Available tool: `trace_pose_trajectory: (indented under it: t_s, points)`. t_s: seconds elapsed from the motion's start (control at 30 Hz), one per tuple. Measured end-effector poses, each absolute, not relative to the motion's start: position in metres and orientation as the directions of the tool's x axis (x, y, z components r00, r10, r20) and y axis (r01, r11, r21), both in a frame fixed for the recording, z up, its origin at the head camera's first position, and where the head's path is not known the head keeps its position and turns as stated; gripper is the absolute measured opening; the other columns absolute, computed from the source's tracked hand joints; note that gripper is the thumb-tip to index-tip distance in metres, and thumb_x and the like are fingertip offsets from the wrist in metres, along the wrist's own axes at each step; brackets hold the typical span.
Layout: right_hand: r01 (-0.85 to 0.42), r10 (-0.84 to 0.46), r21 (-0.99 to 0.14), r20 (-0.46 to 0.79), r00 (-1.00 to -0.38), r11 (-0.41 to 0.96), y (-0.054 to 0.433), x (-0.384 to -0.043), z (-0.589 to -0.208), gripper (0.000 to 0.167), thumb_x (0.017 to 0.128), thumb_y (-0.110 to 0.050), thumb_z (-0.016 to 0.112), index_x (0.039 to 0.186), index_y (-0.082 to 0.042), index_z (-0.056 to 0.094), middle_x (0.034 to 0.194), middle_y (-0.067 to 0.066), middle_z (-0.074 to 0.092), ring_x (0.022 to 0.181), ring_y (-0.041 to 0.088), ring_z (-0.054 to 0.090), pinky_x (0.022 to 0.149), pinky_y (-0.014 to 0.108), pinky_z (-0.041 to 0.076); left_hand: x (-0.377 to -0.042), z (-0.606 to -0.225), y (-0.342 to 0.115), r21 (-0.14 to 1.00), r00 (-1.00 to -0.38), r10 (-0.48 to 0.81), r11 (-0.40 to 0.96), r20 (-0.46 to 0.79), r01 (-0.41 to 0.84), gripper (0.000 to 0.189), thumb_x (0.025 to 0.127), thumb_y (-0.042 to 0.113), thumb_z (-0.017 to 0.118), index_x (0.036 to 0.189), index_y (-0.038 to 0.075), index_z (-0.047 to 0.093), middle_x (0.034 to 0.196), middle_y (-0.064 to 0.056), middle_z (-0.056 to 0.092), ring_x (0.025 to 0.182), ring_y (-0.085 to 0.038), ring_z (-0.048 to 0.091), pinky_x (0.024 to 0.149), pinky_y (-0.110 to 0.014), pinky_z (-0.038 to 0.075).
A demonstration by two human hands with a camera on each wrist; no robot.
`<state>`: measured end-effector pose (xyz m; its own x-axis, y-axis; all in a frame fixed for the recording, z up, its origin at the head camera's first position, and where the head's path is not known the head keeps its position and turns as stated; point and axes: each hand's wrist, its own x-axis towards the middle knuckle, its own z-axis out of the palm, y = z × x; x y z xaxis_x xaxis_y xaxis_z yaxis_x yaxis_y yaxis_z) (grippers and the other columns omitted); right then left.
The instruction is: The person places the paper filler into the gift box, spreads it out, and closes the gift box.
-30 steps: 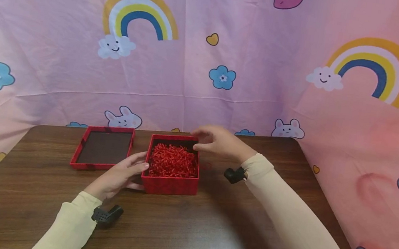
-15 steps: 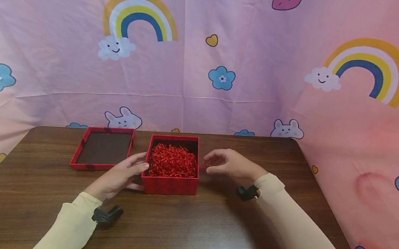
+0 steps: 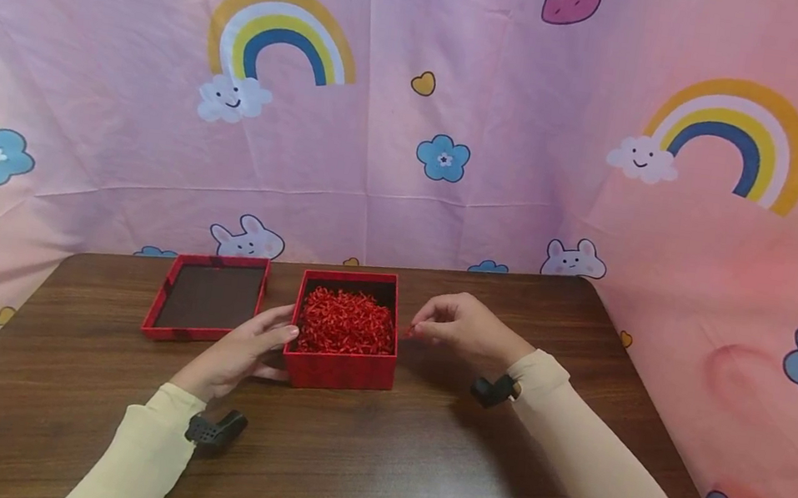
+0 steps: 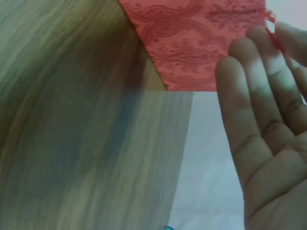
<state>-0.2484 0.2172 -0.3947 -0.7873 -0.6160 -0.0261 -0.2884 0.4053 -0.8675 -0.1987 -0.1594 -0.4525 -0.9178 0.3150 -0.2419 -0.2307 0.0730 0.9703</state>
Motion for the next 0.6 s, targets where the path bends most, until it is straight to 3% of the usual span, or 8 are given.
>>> trace_pose_trajectory:
  t_s: [0.13, 0.37, 0.6]
  points:
    - [-0.319, -0.608, -0.855, 0.005, -0.794, 0.409, 0.214, -0.251, -0.384, 0.010, 0.100, -0.021, 0.070, 0.104, -0.013, 0.075, 0.099, 0.008, 0.073, 0.094, 0.043, 0.065, 0.081, 0.049, 0.059, -0.199, -0.452, -0.159, 0.970, -0.915, 0.322, 0.070, -0.243, -0.233, 0.074, 0.101, 0.039, 0.067, 0.161, 0.018, 0.030, 0.164, -0.017, 0.035, 0.146, -0.043, 0.039, 0.088, -0.054, 0.060]
    - [-0.381, -0.615, -0.825, 0.052, -0.786, 0.417, 0.199, -0.258, -0.367, 0.008, 0.100, -0.019, 0.071, 0.101, -0.013, 0.075, 0.098, 0.007, 0.075, 0.090, 0.025, 0.069, 0.079, 0.039, 0.060, -0.199, -0.452, -0.160, 0.971, -0.913, 0.331, 0.065, -0.239, -0.231, 0.076, 0.102, 0.038, 0.066, 0.163, 0.016, 0.027, 0.165, -0.018, 0.032, 0.148, -0.045, 0.036, 0.089, -0.056, 0.059]
    - [-0.440, -0.639, -0.813, 0.113, -0.761, 0.381, 0.177, -0.258, -0.359, 0.008, 0.100, -0.017, 0.070, 0.102, -0.011, 0.076, 0.100, 0.002, 0.074, 0.094, 0.023, 0.070, 0.083, 0.038, 0.060, -0.199, -0.451, -0.160, 0.968, -0.914, 0.319, 0.068, -0.250, -0.241, 0.077, 0.101, 0.037, 0.066, 0.163, 0.015, 0.026, 0.165, -0.020, 0.032, 0.148, -0.045, 0.036, 0.089, -0.056, 0.059]
